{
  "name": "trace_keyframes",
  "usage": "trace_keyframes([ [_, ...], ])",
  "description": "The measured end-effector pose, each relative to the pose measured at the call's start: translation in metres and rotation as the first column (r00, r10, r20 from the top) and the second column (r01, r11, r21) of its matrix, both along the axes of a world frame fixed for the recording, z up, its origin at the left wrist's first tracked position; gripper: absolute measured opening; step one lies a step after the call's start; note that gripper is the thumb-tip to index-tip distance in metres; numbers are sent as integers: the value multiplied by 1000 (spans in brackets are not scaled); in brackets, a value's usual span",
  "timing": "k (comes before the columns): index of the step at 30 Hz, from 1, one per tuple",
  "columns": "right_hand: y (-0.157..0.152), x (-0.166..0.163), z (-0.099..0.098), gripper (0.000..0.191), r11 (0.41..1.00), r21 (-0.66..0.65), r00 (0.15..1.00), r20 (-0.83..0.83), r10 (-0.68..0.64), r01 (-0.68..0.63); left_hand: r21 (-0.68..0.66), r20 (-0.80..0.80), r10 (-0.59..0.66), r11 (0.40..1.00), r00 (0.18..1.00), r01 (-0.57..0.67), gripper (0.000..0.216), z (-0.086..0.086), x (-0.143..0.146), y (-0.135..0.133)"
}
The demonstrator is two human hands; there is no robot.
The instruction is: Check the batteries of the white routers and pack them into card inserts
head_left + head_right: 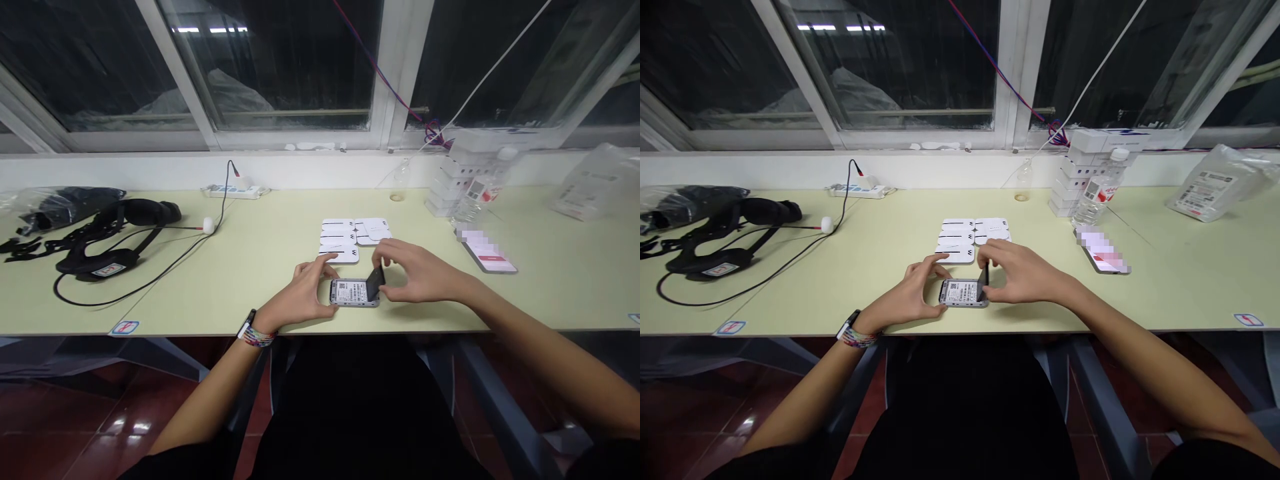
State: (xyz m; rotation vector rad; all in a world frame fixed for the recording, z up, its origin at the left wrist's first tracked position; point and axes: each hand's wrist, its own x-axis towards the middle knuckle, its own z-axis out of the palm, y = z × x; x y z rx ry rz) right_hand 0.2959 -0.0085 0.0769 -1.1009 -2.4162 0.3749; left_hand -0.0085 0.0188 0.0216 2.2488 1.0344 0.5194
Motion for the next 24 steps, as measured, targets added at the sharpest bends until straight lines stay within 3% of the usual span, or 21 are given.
trace_keyframes([
  [6,-12,46,-29,29,994,-79,986,-147,-81,70,6,11,-12,1000,1000,12,97,-2,-2,2],
  [11,-17,56,-50,29,988,-105,967,-214,-134,114,4,-5,-4,1000,1000,4,95,-2,-1,1],
  [24,-20,54,-60,33,987,-127,958,-255,-132,102,6,-8,-10,1000,1000,10,93,-2,-2,2],
])
